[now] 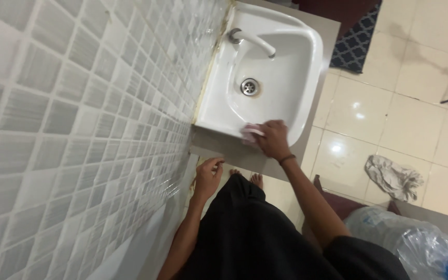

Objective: The person cleans a white ceramic sink using a red and white checkered cloth. They wipe the basin, the faucet, and the surrounding countertop area repeatedly. The person scrubs the drain and the edges of the sink, ensuring all surfaces are wiped down.

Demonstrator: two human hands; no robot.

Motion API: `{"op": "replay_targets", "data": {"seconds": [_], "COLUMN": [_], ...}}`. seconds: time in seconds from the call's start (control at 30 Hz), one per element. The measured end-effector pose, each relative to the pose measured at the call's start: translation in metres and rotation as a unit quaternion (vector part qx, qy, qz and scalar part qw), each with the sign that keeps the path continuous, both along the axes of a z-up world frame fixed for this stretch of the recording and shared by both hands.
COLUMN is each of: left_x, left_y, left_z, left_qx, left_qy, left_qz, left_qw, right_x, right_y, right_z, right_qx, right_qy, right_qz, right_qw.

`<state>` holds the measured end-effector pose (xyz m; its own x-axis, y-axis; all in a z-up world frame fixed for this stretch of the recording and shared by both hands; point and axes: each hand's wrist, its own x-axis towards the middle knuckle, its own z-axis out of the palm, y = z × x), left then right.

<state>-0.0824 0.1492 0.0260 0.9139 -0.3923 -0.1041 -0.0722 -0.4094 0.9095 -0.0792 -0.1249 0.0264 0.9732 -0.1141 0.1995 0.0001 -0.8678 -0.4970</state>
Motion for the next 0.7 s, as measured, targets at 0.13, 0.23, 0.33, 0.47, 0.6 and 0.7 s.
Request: {"op": "replay_targets", "data": {"seconds": [0.13,0.23,0.33,0.47,0.6,0.7], "left_x": [0.009,0.02,0.021,0.022,0.025,0.032], "left_y": [-0.012,-0.024,-0.034,-0.039,-0.042,-0.048], "left_z": [0.01,0.014,0.014,0.014,0.016,0.022], "left_qx": [-0.015,-0.023,-0.029,0.0,-0.039,-0.03], "left_qy": [-0.024,-0.034,-0.047,-0.034,-0.029,-0.036], "left_qz": [-0.008,-0.015,-0.032,-0.042,-0.036,-0.035], "left_qw": [1.0,0.999,0.998,0.999,0.998,0.998], "right_x": [-0.058,-0.094,-0.132,-0.172,-0.195,-0.182], "right_y": [-0.028,-0.027,-0.027,-0.041,-0.063,-0.062], "right_z": [-0.01,-0.047,-0.092,-0.127,-0.099,-0.063], "right_qx": [-0.133,0.0,0.218,0.528,0.8,0.814], "right_qy": [-0.078,-0.174,-0.044,-0.008,-0.08,-0.127], "right_qz": [-0.168,-0.232,-0.403,-0.473,-0.335,-0.28], "right_qw": [0.974,0.957,0.888,0.705,0.491,0.493]}}
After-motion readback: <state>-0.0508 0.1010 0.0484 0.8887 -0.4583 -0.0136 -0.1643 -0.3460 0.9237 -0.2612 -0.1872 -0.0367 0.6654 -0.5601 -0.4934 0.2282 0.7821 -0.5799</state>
